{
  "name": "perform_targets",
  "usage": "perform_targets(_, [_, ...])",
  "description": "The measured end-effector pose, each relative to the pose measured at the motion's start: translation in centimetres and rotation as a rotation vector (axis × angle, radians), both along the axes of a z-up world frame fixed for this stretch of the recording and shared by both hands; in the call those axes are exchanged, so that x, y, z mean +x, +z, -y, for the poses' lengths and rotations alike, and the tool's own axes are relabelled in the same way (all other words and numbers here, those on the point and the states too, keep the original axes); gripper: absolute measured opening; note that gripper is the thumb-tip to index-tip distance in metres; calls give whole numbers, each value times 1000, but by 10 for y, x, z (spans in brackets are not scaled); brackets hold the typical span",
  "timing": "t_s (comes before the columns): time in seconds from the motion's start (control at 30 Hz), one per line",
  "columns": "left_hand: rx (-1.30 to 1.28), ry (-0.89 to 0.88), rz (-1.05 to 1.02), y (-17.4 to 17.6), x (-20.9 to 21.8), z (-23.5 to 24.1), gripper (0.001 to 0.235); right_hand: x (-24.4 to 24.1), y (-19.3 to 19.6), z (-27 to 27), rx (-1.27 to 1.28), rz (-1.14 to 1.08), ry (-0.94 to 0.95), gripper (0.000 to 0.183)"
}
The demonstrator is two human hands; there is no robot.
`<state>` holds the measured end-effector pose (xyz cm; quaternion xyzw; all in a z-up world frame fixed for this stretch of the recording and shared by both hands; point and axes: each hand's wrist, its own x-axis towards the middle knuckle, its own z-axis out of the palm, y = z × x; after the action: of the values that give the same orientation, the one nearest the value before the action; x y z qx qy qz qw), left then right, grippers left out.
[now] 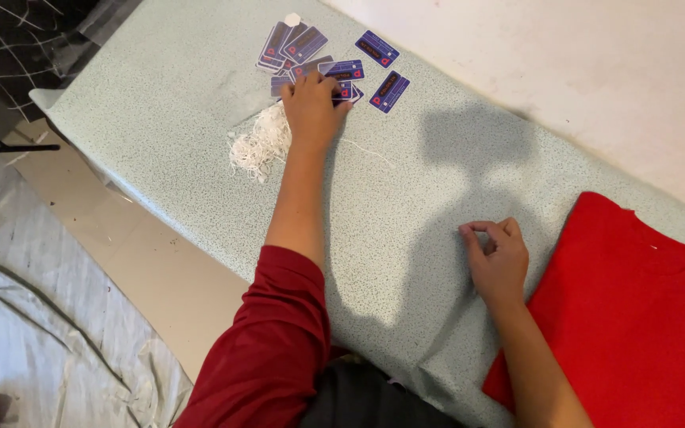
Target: The person attaches a tag to a folded red t-shirt using a white string. They then place the shirt into a clear plastic bag, smooth the packaging, and fold the bag over the shirt.
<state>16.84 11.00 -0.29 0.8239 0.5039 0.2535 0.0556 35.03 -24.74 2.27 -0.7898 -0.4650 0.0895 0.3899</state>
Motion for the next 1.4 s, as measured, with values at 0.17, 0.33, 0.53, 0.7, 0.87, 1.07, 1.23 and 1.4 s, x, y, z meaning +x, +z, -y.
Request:
perform_targets(0.17, [-18, -110, -3, -4, 2, 1, 25, -2, 5, 0, -18, -32, 7, 17])
perform_targets(0.33, [7, -142, 80, -19, -1, -8, 26, 0, 1, 0, -4, -13, 12, 18])
perform_targets(0.53, [-19, -96, -82, -16, -2, -7, 51, 0, 2, -1, -37, -48, -4, 18])
perform_targets(0.7, [-11, -101, -51, -11, 0, -3, 42, 1, 1, -1, -28, -30, 21, 19])
perform_targets(0.87, [18, -82, -24, -17, 2, -5, 43, 1, 1, -1, -41, -36, 12, 19])
perform_targets(1.07, [34, -95, 194, -2, 3, 2, 49, -1, 5, -2, -23, -47, 29, 15])
perform_targets(1.23, [-140, -102, 538, 20, -5, 11, 36, 1, 11, -2, -19, -104, 31, 19])
perform_targets(1.4, [-215, -87, 621, 15, -9, 6, 8, 4, 6, -2, 8, -92, 50, 14])
